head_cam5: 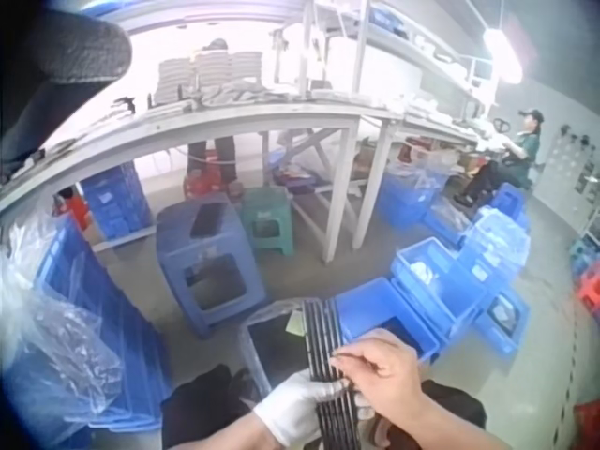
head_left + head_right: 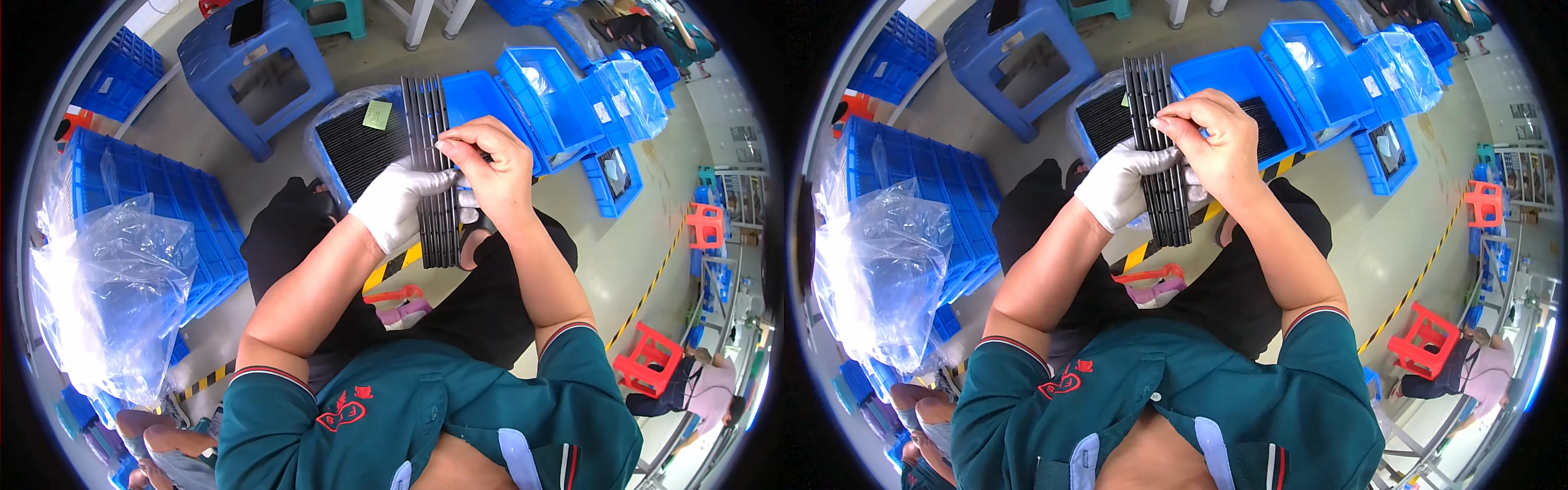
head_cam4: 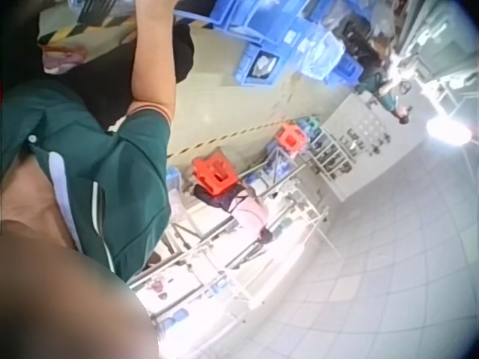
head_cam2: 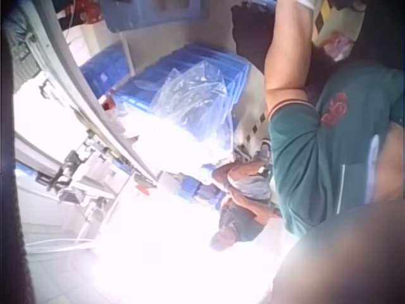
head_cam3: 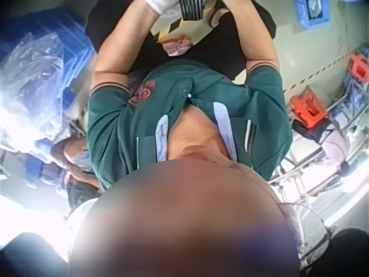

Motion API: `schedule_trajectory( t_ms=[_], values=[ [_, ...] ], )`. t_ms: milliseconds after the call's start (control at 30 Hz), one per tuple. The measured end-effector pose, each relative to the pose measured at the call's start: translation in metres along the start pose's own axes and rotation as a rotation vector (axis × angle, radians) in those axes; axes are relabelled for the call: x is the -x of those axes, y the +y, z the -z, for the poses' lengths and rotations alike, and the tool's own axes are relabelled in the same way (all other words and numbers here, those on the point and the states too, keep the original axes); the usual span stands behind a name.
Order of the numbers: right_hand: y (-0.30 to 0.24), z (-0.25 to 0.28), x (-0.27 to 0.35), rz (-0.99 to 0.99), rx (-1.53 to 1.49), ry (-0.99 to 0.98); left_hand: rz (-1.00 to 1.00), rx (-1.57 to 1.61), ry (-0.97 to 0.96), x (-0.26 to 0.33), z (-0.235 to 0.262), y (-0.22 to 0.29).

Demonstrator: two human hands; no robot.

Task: Organizing and inspecting a stack of black metal strips in a manufacturing setting.

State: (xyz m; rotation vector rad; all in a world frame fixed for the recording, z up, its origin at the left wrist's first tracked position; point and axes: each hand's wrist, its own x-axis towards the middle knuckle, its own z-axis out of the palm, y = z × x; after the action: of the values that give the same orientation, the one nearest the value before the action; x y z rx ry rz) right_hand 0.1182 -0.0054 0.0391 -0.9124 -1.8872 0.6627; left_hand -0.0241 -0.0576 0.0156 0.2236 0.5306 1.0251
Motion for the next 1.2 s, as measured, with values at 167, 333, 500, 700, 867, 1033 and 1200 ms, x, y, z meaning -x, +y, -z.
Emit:
schedule_trajectory(
  t_ms=[167, 333, 500, 700, 867, 1033, 1200],
  values=[
    [0.001, 0.0, 0.0, 0.008, -0.012, 0.013, 0.005, -0.006, 0.014, -0.001, 0.001, -0.001],
    [0.0, 0.003, -0.001, 0.157, 0.098, -0.043, -0.027, -0.005, -0.017, -0.001, 0.005, -0.002],
    [0.0, 0.004, -0.002, 0.256, 0.26, -0.105, -0.024, -0.094, -0.033, -0.002, 0.007, -0.002],
    [-0.005, 0.007, -0.003, 0.319, 0.183, 0.013, -0.026, -0.038, 0.006, -0.001, 0.002, -0.001],
    [-0.003, 0.0, -0.002, 0.229, 0.176, -0.012, -0.032, -0.105, 0.04, -0.002, 0.003, -0.003],
    [-0.004, -0.001, -0.003, 0.303, 0.258, -0.005, -0.081, -0.146, 0.075, -0.005, 0.006, -0.008],
    [-0.015, -0.007, -0.003, 0.574, 0.511, -0.053, -0.141, -0.314, 0.161, -0.013, 0.014, -0.018]
  ],
)
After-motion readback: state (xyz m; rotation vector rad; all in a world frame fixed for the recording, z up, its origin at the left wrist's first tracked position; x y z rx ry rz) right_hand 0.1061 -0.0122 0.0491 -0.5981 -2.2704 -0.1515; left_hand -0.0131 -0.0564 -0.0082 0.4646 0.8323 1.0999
